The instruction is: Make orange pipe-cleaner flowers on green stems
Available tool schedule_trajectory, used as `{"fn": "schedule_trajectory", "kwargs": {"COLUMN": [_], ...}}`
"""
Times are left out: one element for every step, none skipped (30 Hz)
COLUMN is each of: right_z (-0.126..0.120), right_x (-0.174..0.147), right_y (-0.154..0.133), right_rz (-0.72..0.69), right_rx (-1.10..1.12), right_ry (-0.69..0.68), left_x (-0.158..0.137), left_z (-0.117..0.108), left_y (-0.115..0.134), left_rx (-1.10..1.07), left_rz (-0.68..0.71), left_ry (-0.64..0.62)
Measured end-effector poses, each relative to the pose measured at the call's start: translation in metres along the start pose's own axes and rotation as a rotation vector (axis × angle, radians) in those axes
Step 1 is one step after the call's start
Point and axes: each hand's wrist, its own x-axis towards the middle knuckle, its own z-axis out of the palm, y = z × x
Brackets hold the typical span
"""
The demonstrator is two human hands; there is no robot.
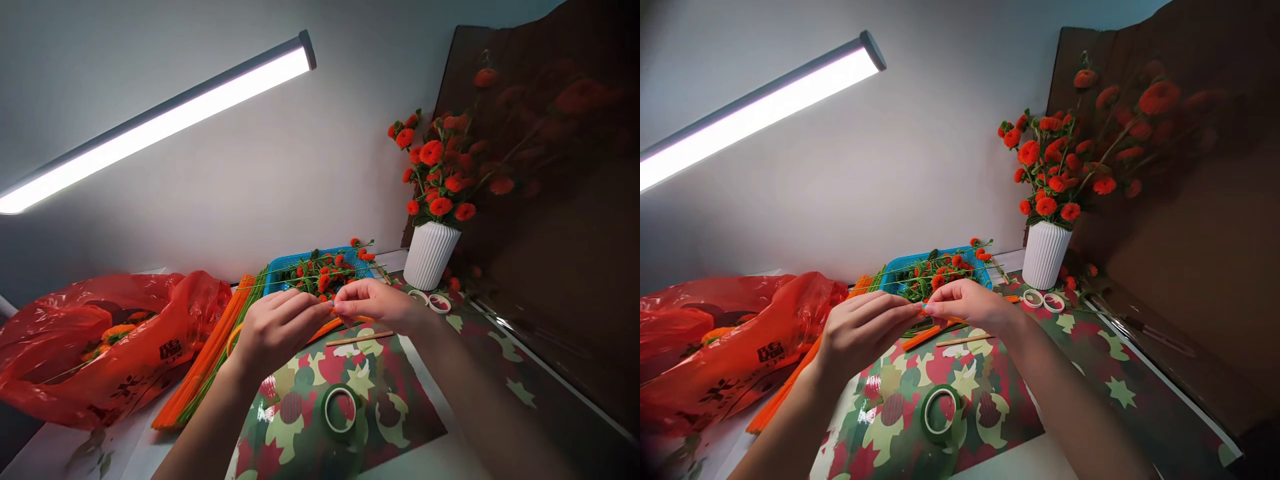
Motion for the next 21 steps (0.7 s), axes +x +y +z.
{"fn": "schedule_trajectory", "kwargs": {"right_z": [0.001, 0.003, 0.005, 0.007, 0.009, 0.011, 0.014, 0.017, 0.021, 0.024, 0.027, 0.03, 0.033, 0.035, 0.036, 0.036, 0.035, 0.033, 0.031, 0.029, 0.027], "right_x": [0.0, 0.0, 0.0, -0.001, -0.002, -0.003, -0.005, -0.007, -0.009, -0.011, -0.013, -0.015, -0.016, -0.016, -0.016, -0.016, -0.015, -0.015, -0.014, -0.014, -0.014], "right_y": [-0.001, -0.002, -0.003, -0.004, -0.004, -0.005, -0.006, -0.007, -0.008, -0.01, -0.011, -0.012, -0.013, -0.013, -0.013, -0.013, -0.013, -0.012, -0.012, -0.012, -0.012], "right_rz": [0.002, 0.002, -0.001, -0.009, -0.022, -0.041, -0.065, -0.095, -0.135, -0.182, -0.239, -0.304, -0.368, -0.42, -0.446, -0.449, -0.43, -0.393, -0.349, -0.307, -0.272], "right_rx": [-0.003, -0.009, -0.022, -0.044, -0.084, -0.144, -0.217, -0.298, -0.385, -0.477, -0.582, -0.703, -0.827, -0.937, -1.013, -1.041, -1.017, -0.953, -0.865, -0.77, -0.684], "right_ry": [0.014, 0.035, 0.062, 0.094, 0.127, 0.159, 0.188, 0.214, 0.24, 0.266, 0.293, 0.321, 0.346, 0.371, 0.393, 0.414, 0.429, 0.441, 0.444, 0.438, 0.425], "left_x": [0.001, 0.001, 0.002, 0.003, 0.005, 0.006, 0.007, 0.008, 0.009, 0.01, 0.01, 0.01, 0.01, 0.009, 0.009, 0.008, 0.008, 0.007, 0.007, 0.006, 0.005], "left_z": [0.0, 0.0, -0.001, -0.001, -0.002, -0.003, -0.004, -0.005, -0.007, -0.008, -0.009, -0.01, -0.01, -0.01, -0.009, -0.007, -0.006, -0.005, -0.003, -0.003, -0.002], "left_y": [0.0, 0.0, 0.001, 0.002, 0.003, 0.004, 0.005, 0.005, 0.006, 0.006, 0.005, 0.005, 0.004, 0.003, 0.002, 0.002, 0.002, 0.002, 0.003, 0.003, 0.003], "left_rx": [-0.026, -0.048, -0.071, -0.101, -0.142, -0.199, -0.265, -0.339, -0.42, -0.511, -0.609, -0.709, -0.797, -0.849, -0.84, -0.761, -0.621, -0.443, -0.261, -0.124, -0.024], "left_rz": [-0.019, -0.037, -0.062, -0.099, -0.157, -0.231, -0.316, -0.406, -0.499, -0.594, -0.682, -0.758, -0.814, -0.841, -0.836, -0.799, -0.725, -0.619, -0.491, -0.353, -0.229], "left_ry": [-0.007, -0.013, -0.017, -0.021, -0.026, -0.039, -0.058, -0.084, -0.118, -0.158, -0.199, -0.24, -0.277, -0.302, -0.3, -0.261, -0.188, -0.102, -0.007, 0.048, 0.09]}}
